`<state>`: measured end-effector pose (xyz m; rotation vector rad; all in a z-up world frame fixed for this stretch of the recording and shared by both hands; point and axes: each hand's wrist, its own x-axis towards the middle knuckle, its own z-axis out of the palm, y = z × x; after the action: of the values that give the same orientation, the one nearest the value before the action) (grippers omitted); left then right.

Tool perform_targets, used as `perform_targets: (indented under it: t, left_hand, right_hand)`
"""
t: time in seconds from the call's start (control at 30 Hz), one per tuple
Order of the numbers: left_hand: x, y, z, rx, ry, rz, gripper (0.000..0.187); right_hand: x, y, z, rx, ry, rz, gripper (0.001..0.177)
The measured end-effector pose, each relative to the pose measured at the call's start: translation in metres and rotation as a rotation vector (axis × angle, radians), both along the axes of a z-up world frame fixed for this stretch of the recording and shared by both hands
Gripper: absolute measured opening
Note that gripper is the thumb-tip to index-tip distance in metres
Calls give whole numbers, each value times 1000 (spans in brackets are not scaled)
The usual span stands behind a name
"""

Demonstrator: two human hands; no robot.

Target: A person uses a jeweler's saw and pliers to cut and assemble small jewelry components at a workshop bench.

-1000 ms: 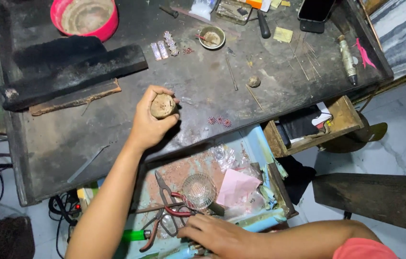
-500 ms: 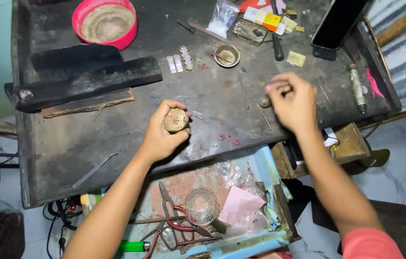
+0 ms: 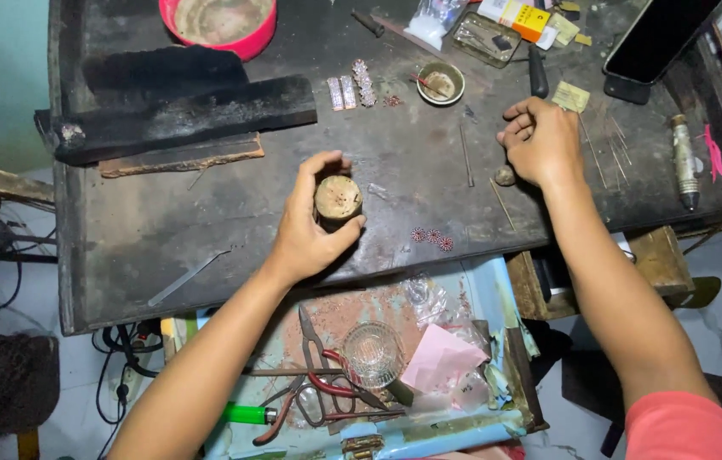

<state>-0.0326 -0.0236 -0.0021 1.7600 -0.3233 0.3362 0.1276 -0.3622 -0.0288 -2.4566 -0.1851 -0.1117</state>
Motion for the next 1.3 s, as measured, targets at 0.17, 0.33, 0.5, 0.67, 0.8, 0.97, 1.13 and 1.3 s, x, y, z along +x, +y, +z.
perform_targets:
  t: [0.17,0.33,0.5,0.67,0.8,0.97,1.13,1.3]
  left_hand:
    - [-31,10,21,155,-155,116,72]
    - [-56,21,22,213,-321,235,56]
    - [-53,30,3,162,-294,322,48]
    - [-53,32,0,85,-229,335,47]
    - [-52,33,1,83,-234,347,45]
    - [-50,31,1,99,-224,350,43]
    - [-50,28,0,113,-203,317,43]
    - [-52,27,-2,132,-201,294,43]
  right_hand:
    - [1,-1,-3,-18,-6,29,24]
    - [-17,18,24,-115,-104,40,22]
    - [-93,101,98,331,-329,349,13]
    - [-121,156,100,604,-223,457,10]
    - [-119,167,71,675,-229,421,12]
    - [-113,164,50,738,-153,390,12]
    - [-114,163,44,762,-184,448,8]
    - [-115,169,42,779,-247,460,7]
